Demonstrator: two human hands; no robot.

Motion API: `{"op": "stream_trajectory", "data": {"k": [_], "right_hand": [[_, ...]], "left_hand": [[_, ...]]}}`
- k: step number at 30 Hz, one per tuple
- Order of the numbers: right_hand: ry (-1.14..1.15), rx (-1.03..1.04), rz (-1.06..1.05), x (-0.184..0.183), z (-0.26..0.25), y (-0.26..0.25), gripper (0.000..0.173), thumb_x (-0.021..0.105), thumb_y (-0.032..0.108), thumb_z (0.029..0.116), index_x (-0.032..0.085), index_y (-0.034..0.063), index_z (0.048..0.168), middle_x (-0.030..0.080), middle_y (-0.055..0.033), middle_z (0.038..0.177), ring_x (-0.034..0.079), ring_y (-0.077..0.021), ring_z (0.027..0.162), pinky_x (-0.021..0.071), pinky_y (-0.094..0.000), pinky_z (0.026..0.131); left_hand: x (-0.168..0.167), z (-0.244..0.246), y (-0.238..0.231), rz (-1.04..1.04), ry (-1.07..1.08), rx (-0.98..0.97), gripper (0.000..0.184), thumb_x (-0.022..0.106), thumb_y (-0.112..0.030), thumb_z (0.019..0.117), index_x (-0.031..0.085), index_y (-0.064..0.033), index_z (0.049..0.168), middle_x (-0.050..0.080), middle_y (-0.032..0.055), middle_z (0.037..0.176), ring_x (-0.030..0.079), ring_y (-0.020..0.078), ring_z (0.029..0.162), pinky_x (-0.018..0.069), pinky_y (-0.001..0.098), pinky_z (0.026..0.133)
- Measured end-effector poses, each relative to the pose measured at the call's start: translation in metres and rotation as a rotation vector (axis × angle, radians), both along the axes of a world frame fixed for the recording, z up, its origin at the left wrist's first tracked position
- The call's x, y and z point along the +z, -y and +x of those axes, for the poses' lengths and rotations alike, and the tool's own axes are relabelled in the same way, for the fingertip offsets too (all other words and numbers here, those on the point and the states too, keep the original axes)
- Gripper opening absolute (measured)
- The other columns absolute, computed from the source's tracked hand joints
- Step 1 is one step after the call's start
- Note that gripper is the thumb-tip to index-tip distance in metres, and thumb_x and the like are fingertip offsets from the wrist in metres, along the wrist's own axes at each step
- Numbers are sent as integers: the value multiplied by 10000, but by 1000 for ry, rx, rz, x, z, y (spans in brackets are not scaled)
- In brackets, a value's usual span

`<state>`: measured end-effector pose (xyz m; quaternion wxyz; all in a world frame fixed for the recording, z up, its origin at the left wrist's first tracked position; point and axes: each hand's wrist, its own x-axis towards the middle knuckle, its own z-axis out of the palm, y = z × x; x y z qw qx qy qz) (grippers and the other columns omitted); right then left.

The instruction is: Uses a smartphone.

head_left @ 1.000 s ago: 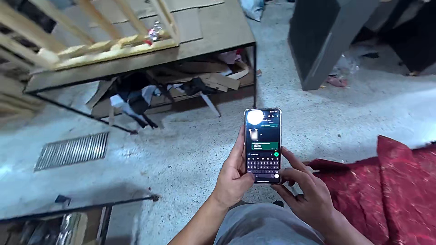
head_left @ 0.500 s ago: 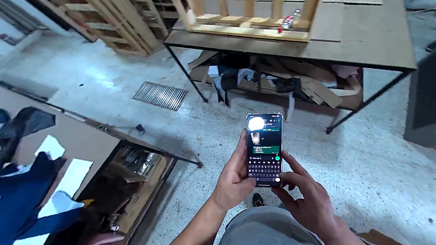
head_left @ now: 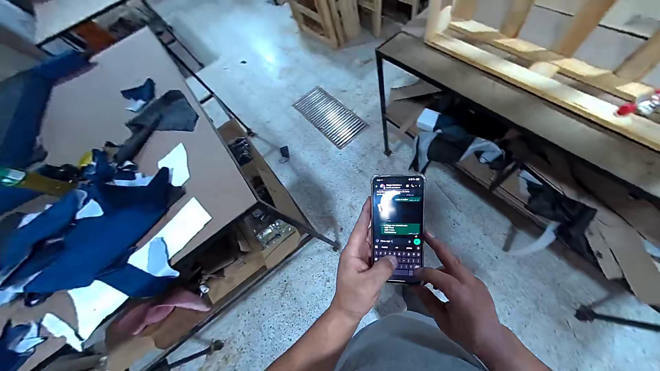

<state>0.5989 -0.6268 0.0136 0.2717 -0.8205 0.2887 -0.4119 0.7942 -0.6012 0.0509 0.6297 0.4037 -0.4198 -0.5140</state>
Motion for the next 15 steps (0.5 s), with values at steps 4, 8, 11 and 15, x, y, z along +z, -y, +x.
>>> {"op": "stream_trajectory", "data": {"k": [4,8,11,15], "right_hand": [[-27,112,12,12,27,96,198,625,265,1033,674,280,1225,425,-70,1600,717,-106,815,622,-304,685],[-45,265,-16,18,60,189,262,588,221,1045,681,337,1261,377,-61,1631,720,-106,858,621,-300,684],[-48,342,-13,21,94,247,217,587,242,1046,697,316,1219,367,-52,1640,717,-98,835,618,-292,676],[-16,392,-25,14,148,318,204,609,242,1037,691,283,1219,376,-59,1633,706,-88,808,614,-278,679]], "left_hand": [[11,17,83,9,12,197,877,566,121,883,265,-227,1630,585,182,1391,684,309,1116,612,472,897],[16,52,147,-15,20,263,878,524,78,876,222,-231,1641,593,175,1366,687,278,1086,613,456,869],[18,85,187,-16,24,272,912,490,75,862,161,-240,1652,565,173,1402,666,286,1130,600,478,898],[11,135,245,-38,34,309,934,497,78,845,135,-213,1656,567,177,1395,665,278,1136,598,469,909]]}}
